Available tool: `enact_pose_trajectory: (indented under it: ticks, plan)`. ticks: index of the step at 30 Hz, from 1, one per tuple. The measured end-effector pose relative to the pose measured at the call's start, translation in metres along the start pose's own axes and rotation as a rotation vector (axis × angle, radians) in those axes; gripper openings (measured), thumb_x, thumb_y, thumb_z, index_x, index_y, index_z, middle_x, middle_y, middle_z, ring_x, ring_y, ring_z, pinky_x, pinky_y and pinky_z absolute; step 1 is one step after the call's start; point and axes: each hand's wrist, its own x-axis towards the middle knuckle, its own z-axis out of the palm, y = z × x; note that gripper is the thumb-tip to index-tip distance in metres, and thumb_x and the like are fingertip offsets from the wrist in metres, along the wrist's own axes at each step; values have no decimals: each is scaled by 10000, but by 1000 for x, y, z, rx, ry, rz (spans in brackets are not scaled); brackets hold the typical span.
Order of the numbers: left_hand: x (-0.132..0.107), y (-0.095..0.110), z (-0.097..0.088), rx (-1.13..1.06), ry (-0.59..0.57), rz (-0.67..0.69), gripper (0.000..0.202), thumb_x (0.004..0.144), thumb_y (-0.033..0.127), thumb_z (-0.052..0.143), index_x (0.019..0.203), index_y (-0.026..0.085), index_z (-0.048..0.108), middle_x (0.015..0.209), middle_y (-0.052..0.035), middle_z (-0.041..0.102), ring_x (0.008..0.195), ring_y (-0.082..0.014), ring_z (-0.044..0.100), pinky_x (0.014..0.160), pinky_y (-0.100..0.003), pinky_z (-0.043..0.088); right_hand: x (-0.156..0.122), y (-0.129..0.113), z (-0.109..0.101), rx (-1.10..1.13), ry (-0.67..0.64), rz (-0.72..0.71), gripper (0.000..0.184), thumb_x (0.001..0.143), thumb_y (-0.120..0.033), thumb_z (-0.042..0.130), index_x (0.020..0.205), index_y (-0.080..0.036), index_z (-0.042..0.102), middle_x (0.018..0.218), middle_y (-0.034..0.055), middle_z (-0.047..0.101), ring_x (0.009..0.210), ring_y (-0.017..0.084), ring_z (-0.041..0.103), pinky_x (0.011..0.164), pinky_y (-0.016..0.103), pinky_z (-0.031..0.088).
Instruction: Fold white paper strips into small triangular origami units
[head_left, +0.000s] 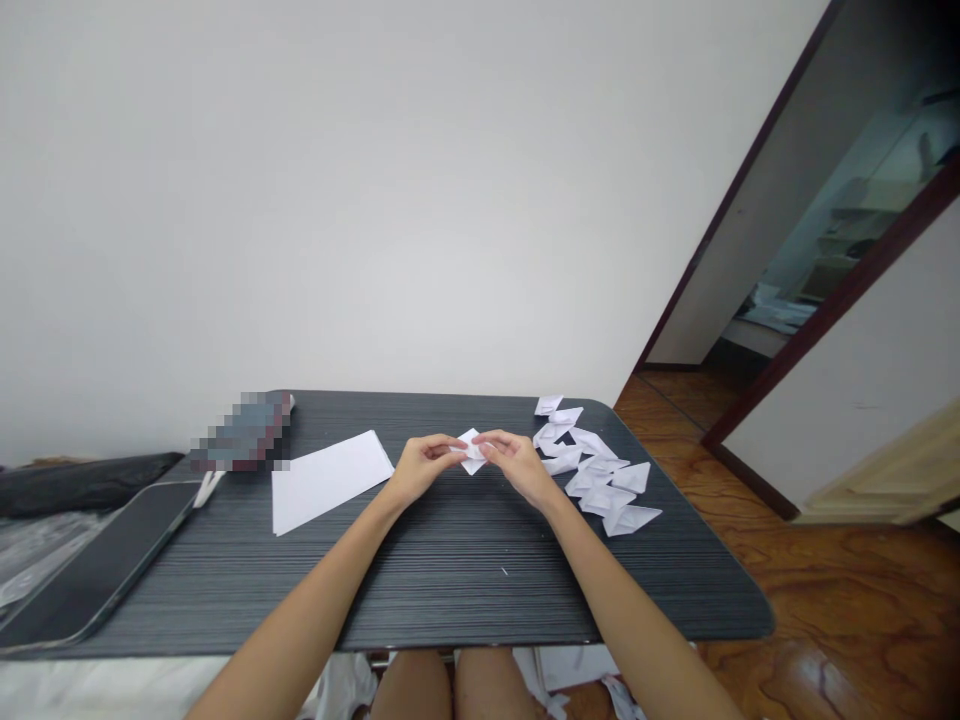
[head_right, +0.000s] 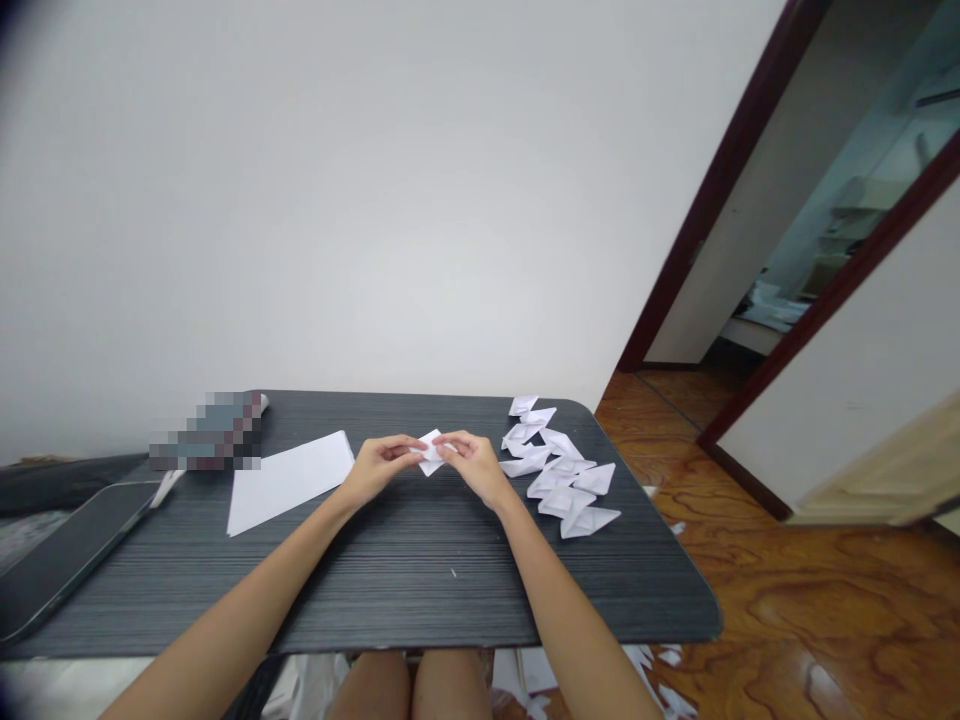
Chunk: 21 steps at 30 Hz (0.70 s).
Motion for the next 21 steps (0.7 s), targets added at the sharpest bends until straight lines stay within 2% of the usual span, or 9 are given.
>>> enact_pose_trajectory:
  ticks: [3, 6, 9, 12, 16, 21]
  plan:
    - [-1, 5, 2, 23, 131, 19, 210, 610, 323, 638, 700, 134, 659, 663, -35, 653, 542, -127, 561, 583, -256, 468, -1, -6, 0, 8, -112, -35, 330, 581, -246, 671, 900, -182, 618, 961, 44, 579, 869, 150, 546, 773, 283, 431]
    - [-2, 7, 5, 19, 193, 12, 190, 605, 307, 645, 668, 129, 660, 609, -30, 646, 499, -116, 543, 545, -242, 461, -1, -8, 1, -36, -99, -92, 271, 594, -234, 662, 858, -180, 636, 962, 45, 565, 873, 148, 540, 770, 277, 433]
    - [-3, 6, 7, -25, 160, 2, 231, 597, 291, 657, 753, 121, 658, 617, -31, 651, 535, -130, 569, 582, -254, 476, 0, -7, 0, -66, -5, -126, 176, 619, -250, 640, 776, -170, 649, 897, 44, 591, 846, 152, 551, 762, 287, 439]
    - [-3, 5, 7, -88, 105, 13, 311, 590, 278, 665, 852, 114, 640, 683, -42, 665, 623, -158, 603, 652, -282, 488, 1, -6, -1, -55, 66, -101, 197, 596, -269, 655, 759, -159, 641, 801, 43, 626, 759, 154, 578, 714, 298, 462]
    - [-2, 7, 4, -39, 154, 18, 248, 621, 288, 639, 791, 108, 656, 603, -40, 650, 570, -153, 595, 627, -283, 488, 1, -8, -3, -40, 98, -83, 247, 575, -272, 670, 788, -158, 615, 743, 35, 641, 589, 123, 573, 534, 253, 468]
    - [-3, 11, 5, -18, 198, 34, 181, 614, 271, 642, 712, 121, 667, 587, -31, 639, 527, -135, 571, 589, -262, 471, 1, -10, -7, -94, 127, -95, 130, 576, -239, 671, 670, -153, 641, 607, 18, 632, 489, 109, 539, 526, 274, 458]
